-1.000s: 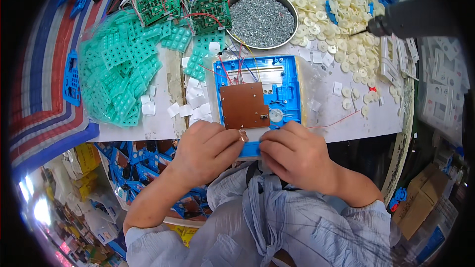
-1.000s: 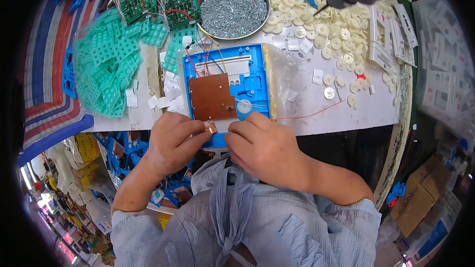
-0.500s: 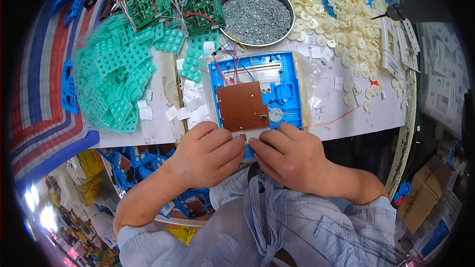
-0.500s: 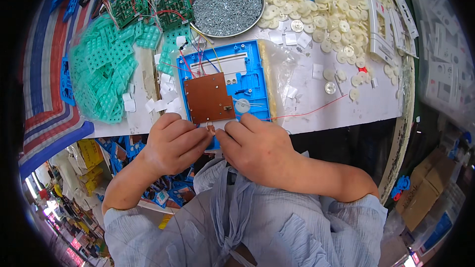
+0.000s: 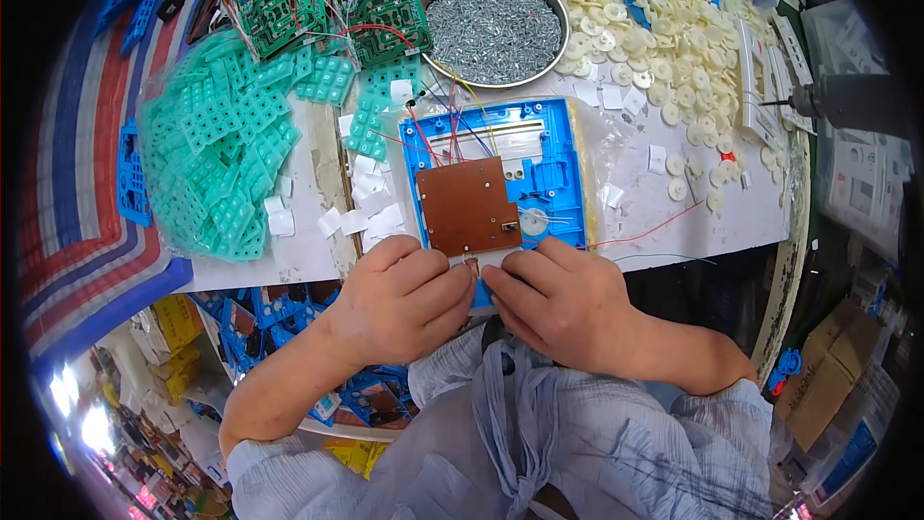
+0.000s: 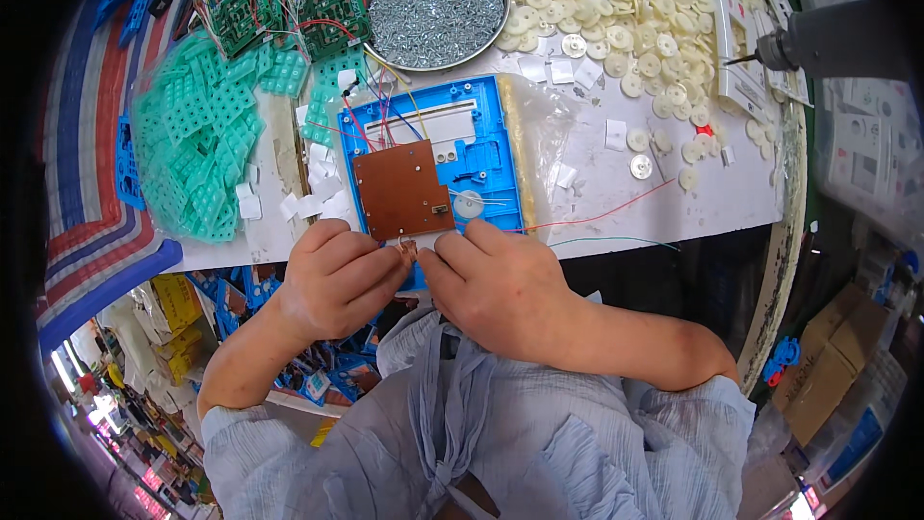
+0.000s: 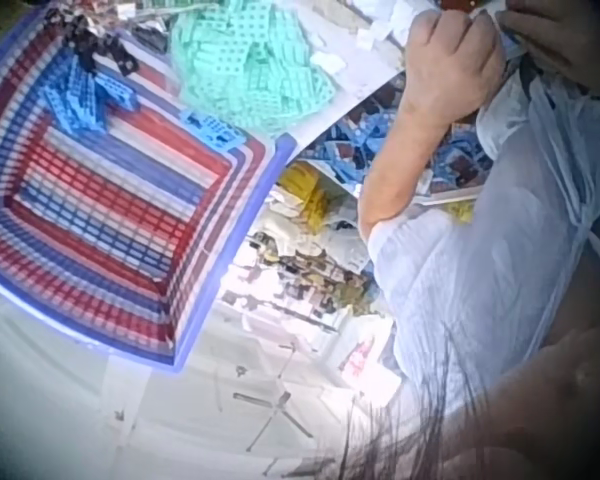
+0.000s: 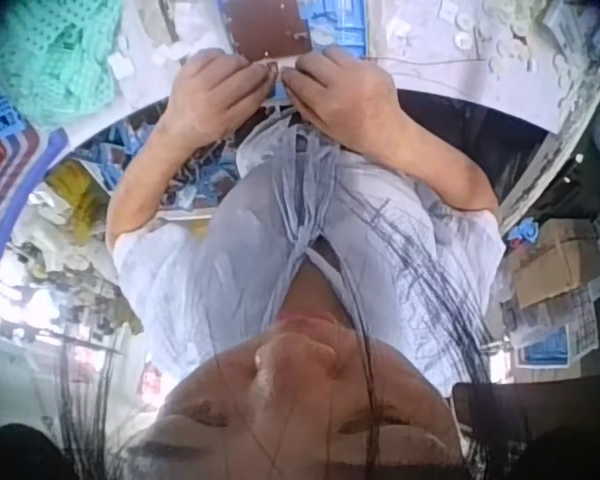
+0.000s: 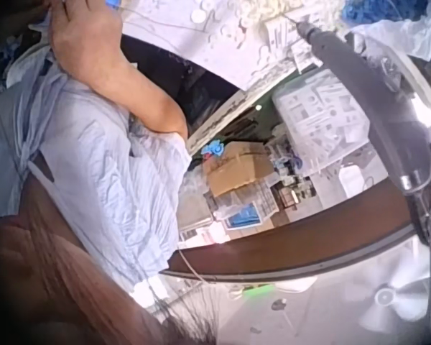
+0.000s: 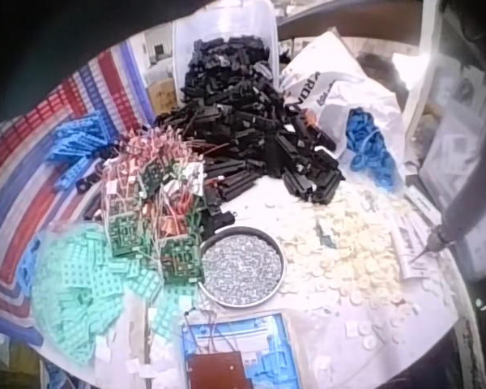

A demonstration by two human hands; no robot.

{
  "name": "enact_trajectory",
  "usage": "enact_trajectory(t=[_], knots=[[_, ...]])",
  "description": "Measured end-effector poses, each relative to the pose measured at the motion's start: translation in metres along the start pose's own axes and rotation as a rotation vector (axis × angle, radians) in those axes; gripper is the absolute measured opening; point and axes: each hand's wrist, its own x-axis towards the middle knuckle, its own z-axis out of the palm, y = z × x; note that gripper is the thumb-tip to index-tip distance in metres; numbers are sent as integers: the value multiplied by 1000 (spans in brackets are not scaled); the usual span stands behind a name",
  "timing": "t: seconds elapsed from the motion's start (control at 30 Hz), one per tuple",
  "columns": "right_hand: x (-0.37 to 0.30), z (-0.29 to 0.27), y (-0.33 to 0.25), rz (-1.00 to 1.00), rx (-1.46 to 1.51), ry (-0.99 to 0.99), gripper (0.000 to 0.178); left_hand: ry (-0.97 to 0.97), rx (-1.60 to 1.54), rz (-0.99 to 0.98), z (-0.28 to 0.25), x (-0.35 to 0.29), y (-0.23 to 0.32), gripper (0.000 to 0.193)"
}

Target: Assembling electronic components into a blue plastic frame using a hot glue gun at a factory workbench.

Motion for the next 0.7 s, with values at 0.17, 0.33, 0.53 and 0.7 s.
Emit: enact_trajectory(t=[0.17, 0.33, 0.53, 0.7], knots=[[3, -1, -8, 44, -49, -84, 32, -72, -42, -74, -6, 0, 3, 28], [3, -7, -13, 59, -47, -228, 38, 9, -76, -571, -1, -3, 21, 25], [2, -8, -12, 40, -66, -223, 46, 97, -92, -740, 9, -4, 38, 24], [1, -6, -10, 11, -72, -209, 52, 316, -212, -823, 12, -17, 43, 16]])
